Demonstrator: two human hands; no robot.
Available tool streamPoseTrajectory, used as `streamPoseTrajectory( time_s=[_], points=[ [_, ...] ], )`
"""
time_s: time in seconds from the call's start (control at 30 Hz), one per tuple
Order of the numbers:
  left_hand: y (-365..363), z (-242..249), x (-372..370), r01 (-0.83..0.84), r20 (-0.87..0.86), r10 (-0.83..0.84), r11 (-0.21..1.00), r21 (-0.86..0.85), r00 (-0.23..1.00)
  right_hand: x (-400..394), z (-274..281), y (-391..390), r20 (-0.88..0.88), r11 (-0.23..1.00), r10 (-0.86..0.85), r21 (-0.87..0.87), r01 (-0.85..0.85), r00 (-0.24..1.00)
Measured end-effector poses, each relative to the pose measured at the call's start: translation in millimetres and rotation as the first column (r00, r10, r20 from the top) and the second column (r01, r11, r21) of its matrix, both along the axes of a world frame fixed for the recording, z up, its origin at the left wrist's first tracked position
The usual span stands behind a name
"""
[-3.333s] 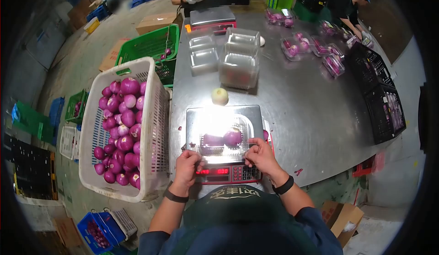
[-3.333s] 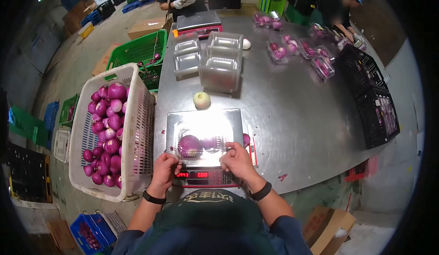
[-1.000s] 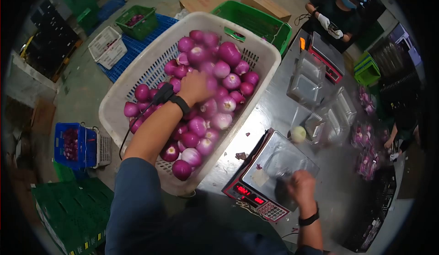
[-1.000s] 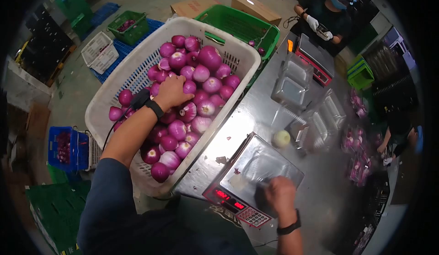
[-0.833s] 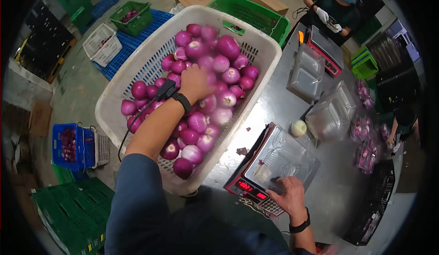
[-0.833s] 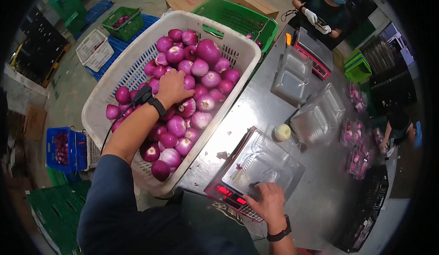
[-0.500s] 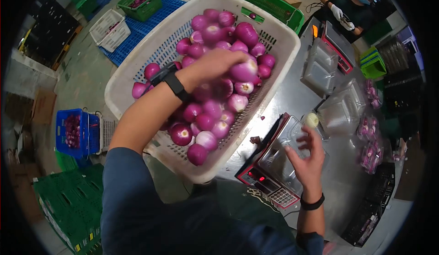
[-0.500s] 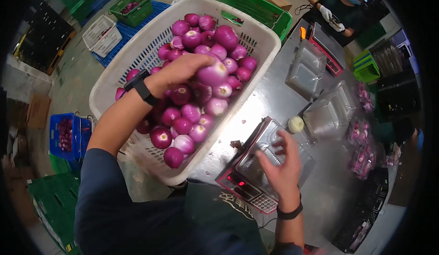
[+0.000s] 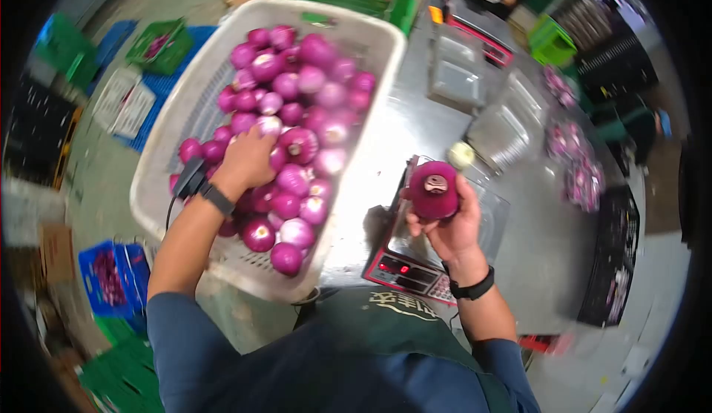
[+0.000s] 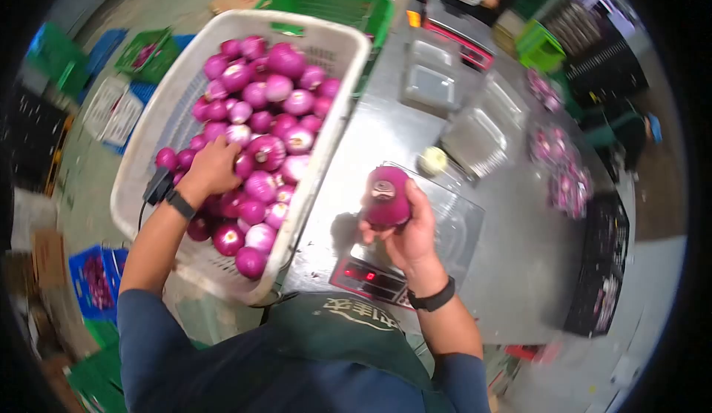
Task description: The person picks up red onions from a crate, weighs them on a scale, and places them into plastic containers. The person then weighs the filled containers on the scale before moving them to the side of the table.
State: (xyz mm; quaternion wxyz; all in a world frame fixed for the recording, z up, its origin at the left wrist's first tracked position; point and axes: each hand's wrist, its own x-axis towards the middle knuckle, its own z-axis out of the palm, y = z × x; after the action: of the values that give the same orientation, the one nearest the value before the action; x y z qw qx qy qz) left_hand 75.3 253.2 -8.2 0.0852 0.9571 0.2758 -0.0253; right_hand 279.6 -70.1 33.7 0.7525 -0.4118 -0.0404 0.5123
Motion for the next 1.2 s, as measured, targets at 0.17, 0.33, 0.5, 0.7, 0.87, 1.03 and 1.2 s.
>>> streamPoseTrajectory(
  time_s=[0.17,0.33,0.5,0.7,0.87,1.03,1.2],
  points=[
    [-5.6,-27.9,9.6,-0.018,-0.061,0.017,1.0,-0.006,0.998,6.0,-7.8,-33.4,-0.078,0.991,-0.068,0.109,0.077,0.995],
    [7.6,2.8,6.3,-0.213,0.01,0.257,0.82,-0.531,0.966,6.4,-12.7,-64.5,-0.043,0.97,-0.183,0.156,0.187,0.982],
    [-41.8,60.0,-1.8,0.28,0.239,0.542,0.008,-0.96,0.806,13.0,-18.7,-97.9,0.005,0.964,-0.181,0.2,0.176,0.983],
    [-144.4,99.1,-9.3,0.53,0.262,0.606,-0.317,-0.786,0.751,8.8,-17.7,-125.2,0.348,0.978,-0.208,0.063,0.199,0.914],
    [-223.2,94.9,3.2,0.624,0.216,0.667,-0.464,-0.628,0.713,15.1,-22.9,-146.7,0.499,0.977,-0.17,-0.025,0.21,0.85],
    [-278.2,92.7,27.4,0.588,0.273,0.64,-0.348,-0.73,0.718,25.9,-33.6,-162.6,0.534,0.979,-0.169,-0.009,0.205,0.829],
    [-305.7,56.2,69.1,0.385,0.452,0.439,0.237,-0.892,0.776,31.4,-27.3,-169.2,0.874,0.918,0.018,-0.206,0.338,0.485]
  ],
)
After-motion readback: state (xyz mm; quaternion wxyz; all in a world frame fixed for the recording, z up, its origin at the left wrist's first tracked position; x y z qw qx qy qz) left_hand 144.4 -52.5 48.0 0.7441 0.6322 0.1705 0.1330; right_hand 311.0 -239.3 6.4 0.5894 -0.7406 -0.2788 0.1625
